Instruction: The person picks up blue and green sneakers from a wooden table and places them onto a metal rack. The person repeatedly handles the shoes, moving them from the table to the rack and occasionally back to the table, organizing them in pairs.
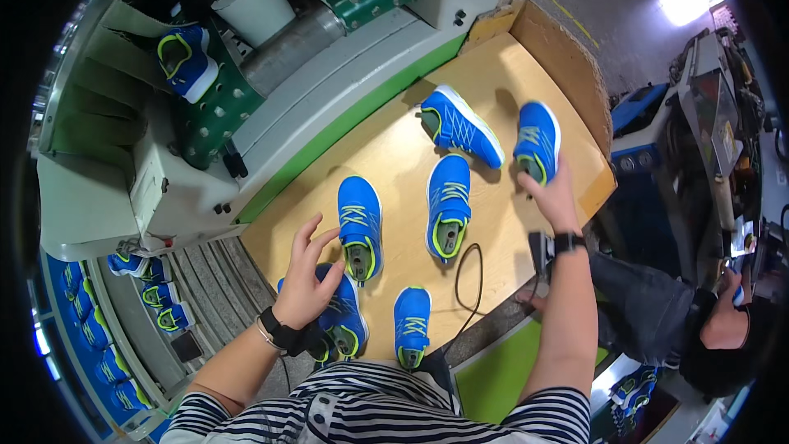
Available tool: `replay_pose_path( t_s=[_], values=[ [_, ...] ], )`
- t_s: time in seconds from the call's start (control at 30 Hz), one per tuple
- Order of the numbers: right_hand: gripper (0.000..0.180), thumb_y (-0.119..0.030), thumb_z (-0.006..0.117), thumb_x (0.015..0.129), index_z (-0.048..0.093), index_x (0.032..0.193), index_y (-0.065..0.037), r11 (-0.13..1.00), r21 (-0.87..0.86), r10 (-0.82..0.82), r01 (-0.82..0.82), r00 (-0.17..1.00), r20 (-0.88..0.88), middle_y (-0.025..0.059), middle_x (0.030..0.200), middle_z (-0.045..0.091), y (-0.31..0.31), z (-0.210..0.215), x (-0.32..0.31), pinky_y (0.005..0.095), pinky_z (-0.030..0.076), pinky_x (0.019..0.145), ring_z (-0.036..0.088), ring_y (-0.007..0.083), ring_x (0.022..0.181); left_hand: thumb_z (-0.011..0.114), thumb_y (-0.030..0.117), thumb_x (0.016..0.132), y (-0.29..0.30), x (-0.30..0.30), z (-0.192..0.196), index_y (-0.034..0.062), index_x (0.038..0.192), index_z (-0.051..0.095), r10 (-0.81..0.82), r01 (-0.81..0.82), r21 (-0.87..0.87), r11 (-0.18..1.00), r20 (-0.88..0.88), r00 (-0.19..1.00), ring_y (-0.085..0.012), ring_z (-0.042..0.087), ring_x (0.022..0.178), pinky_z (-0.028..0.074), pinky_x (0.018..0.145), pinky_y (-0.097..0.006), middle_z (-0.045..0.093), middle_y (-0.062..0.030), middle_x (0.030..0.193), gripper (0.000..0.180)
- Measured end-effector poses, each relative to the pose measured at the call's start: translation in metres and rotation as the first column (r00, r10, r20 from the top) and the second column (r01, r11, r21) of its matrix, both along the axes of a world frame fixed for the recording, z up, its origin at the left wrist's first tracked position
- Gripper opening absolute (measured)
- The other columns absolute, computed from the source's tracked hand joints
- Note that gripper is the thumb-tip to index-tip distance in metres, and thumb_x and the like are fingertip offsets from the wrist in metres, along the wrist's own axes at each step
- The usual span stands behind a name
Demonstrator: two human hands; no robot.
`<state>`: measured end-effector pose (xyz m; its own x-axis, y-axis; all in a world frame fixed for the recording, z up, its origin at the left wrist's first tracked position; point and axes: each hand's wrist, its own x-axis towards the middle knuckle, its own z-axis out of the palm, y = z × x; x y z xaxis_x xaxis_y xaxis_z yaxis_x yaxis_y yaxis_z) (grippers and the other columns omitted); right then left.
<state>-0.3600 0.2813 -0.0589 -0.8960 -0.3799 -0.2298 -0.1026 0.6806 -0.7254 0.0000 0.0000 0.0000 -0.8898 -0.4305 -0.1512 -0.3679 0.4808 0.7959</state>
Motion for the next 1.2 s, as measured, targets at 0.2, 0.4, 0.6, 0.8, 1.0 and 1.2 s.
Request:
replay_pose_path(
  t_s=[0.2,0.4,0.6,0.8,1.0,1.2],
  values=[
    [0.085,-0.019,0.072,0.091,0.023,0.159,-0.005,0.971,-0.187,-0.136,0.151,0.987,0.088,0.0188,0.151,0.038,0.102,-0.025,0.135,0.0396,0.034,0.115,0.043,0.0280,0.136,0.067,0.010,0.090,0.052,-0.029,-0.015,0.0023,0.137,0.052,-0.134,0.133,-0.019,0.991,-0.218,0.967,-0.0393,0.039,0.142,0.032,0.118,-0.045,0.047,-0.0202,0.146,0.050],
    [0.111,-0.009,0.085,0.077,0.011,0.160,-0.006,0.860,-0.410,-0.378,0.304,0.919,-0.111,0.0235,0.153,0.034,0.020,-0.039,0.173,0.0427,0.033,0.116,0.040,0.0343,0.140,0.082,0.022,0.080,0.121,-0.133,-0.081,0.0073,0.157,0.017,-0.024,0.046,0.216,0.975,-0.103,0.994,-0.0424,0.015,0.153,0.018,0.124,-0.046,0.014,-0.0311,0.161,0.101],
    [0.091,-0.006,0.075,0.081,0.024,0.156,-0.001,0.797,-0.437,-0.514,0.417,0.848,-0.128,0.0242,0.152,0.040,0.015,-0.046,0.186,0.0419,0.034,0.116,0.042,0.0343,0.140,0.076,-0.001,0.079,0.119,-0.129,-0.065,0.0118,0.154,0.025,0.170,-0.099,0.648,0.755,-0.048,0.984,-0.0358,0.043,0.138,0.037,0.114,-0.045,0.037,-0.0219,0.151,0.092],
    [0.082,0.002,0.070,0.084,0.027,0.153,-0.012,0.473,-0.753,-0.202,0.457,0.888,0.412,0.0141,0.140,0.049,-0.006,0.045,0.213,0.0354,0.044,0.107,0.054,0.0231,0.125,0.071,-0.007,0.080,0.031,-0.063,0.069,0.0123,0.155,0.024,0.355,-0.057,0.825,0.562,-0.179,0.918,-0.0231,0.054,0.122,0.046,0.103,-0.036,0.049,-0.0136,0.137,0.090],
    [0.085,-0.012,0.077,0.084,0.028,0.152,-0.006,0.594,-0.793,0.044,-0.134,0.990,-0.134,0.0160,0.143,0.046,-0.099,0.170,0.173,0.0395,0.041,0.110,0.051,0.0262,0.130,0.065,-0.002,0.081,-0.069,-0.041,0.139,0.0062,0.156,0.021,0.492,-0.379,0.314,0.870,-0.509,0.706,-0.0226,0.053,0.120,0.044,0.105,-0.034,0.049,-0.0134,0.135,0.087],
    [0.065,-0.016,0.074,0.084,0.047,0.143,-0.006,0.811,-0.384,0.106,-0.441,0.757,-0.644,0.0224,0.132,0.061,-0.255,0.194,0.027,0.0383,0.046,0.106,0.060,0.0332,0.125,0.063,0.008,0.084,-0.156,-0.091,0.106,-0.0030,0.152,0.027,0.425,-0.631,-0.159,0.759,-0.613,0.666,-0.0393,0.045,0.134,0.035,0.114,-0.041,0.040,-0.0260,0.146,0.077]
  ],
)
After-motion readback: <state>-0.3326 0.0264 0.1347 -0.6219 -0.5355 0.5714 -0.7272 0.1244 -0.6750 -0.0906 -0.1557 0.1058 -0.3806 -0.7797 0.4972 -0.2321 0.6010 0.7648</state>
